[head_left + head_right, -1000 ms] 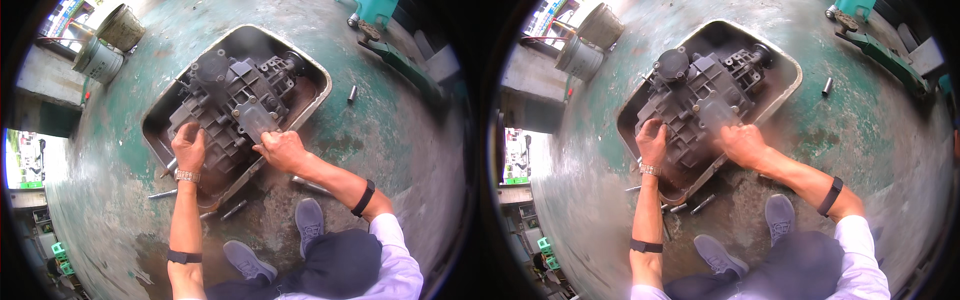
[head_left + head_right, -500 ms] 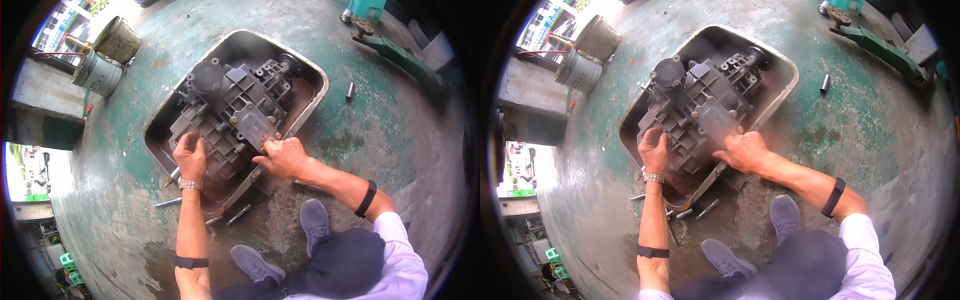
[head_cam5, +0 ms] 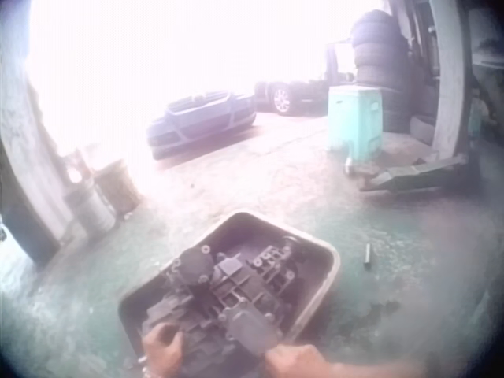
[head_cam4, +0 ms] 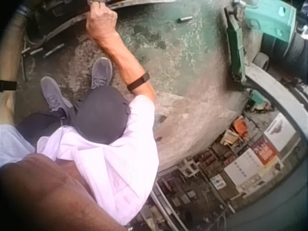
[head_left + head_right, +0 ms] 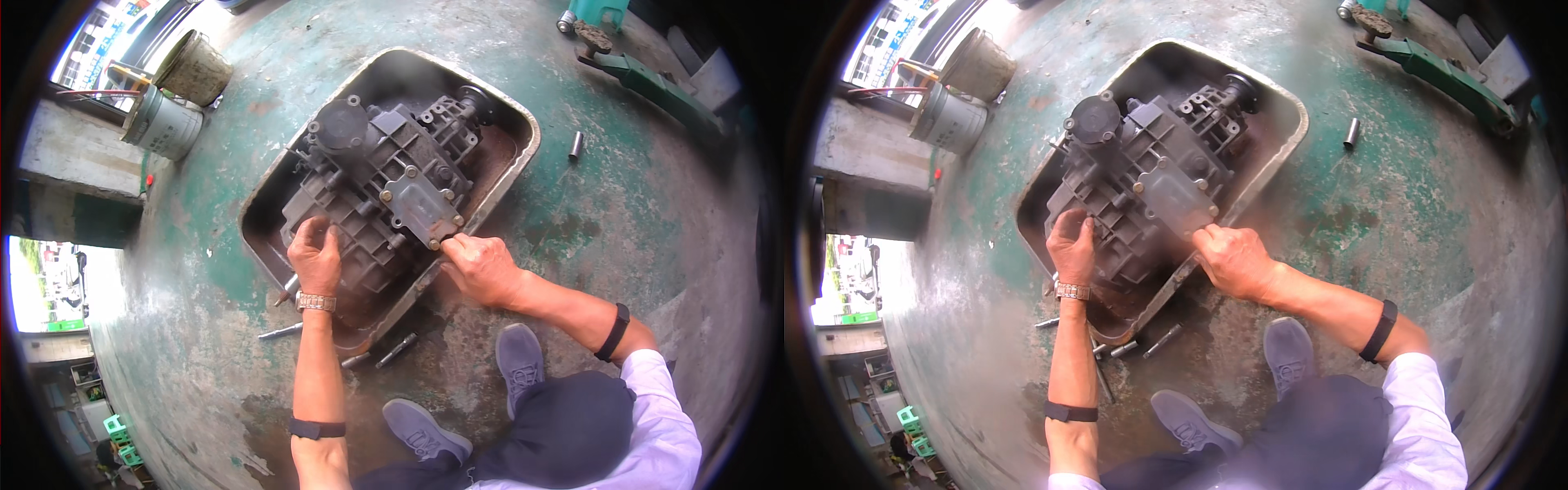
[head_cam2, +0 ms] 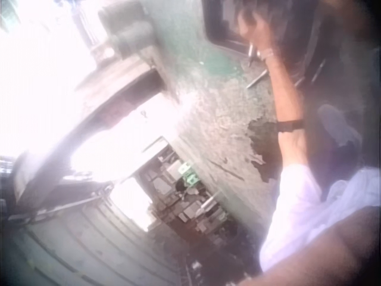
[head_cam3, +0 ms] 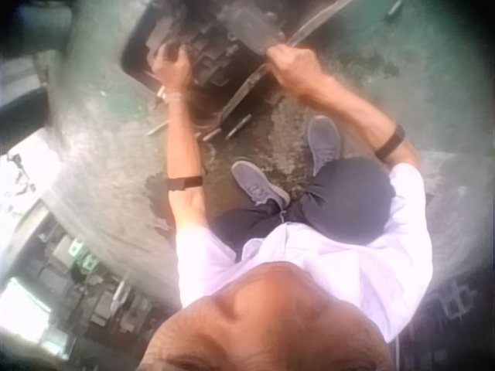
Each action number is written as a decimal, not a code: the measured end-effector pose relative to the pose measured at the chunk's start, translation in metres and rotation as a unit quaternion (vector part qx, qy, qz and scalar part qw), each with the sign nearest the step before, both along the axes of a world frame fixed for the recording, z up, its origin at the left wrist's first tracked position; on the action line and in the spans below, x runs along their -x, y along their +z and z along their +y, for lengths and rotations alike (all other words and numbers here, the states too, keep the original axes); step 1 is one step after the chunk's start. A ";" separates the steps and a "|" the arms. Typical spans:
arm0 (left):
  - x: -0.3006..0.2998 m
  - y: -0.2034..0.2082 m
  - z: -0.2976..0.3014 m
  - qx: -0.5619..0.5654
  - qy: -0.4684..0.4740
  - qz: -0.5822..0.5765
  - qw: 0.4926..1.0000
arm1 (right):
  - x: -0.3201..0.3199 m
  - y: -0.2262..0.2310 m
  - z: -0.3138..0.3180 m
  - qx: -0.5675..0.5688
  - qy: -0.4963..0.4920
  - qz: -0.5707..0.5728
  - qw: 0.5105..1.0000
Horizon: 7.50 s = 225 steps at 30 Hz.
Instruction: The person places a metal cover onto a transmission casing, aligns it, and secures it by inserting and tightening bolts with a ratchet. The person works on the transmission placed in a metal tray on the floor.
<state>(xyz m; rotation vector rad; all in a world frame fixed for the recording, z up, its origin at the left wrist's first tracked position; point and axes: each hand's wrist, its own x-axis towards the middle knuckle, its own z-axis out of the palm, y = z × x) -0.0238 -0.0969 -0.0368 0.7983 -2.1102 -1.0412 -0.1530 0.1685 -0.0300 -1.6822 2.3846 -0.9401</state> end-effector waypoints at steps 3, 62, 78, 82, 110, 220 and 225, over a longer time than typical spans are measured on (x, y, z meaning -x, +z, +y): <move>-0.001 -0.002 -0.001 -0.012 0.003 -0.004 1.000 | 0.005 -0.001 -0.009 0.033 -0.001 0.008 0.999; 0.044 0.004 0.134 0.269 -0.164 -0.192 0.930 | 0.044 0.001 -0.012 -0.019 -0.074 0.019 0.997; 0.072 0.030 0.073 0.166 0.016 -0.100 0.981 | 0.071 0.000 -0.040 -0.068 -0.040 0.108 0.991; 0.074 0.030 0.074 0.176 0.016 -0.118 0.977 | 0.071 0.002 -0.042 -0.084 -0.048 0.102 0.990; 0.076 0.018 0.069 0.195 -0.027 -0.091 0.976 | 0.077 0.030 -0.082 -0.030 -0.038 0.082 0.995; 0.044 -0.027 0.153 0.051 0.152 0.034 0.987 | -0.023 -0.099 0.145 -0.277 -0.086 -0.101 0.952; 0.043 -0.028 0.155 0.065 0.143 0.022 0.987 | -0.015 -0.087 0.144 -0.266 -0.134 -0.237 0.925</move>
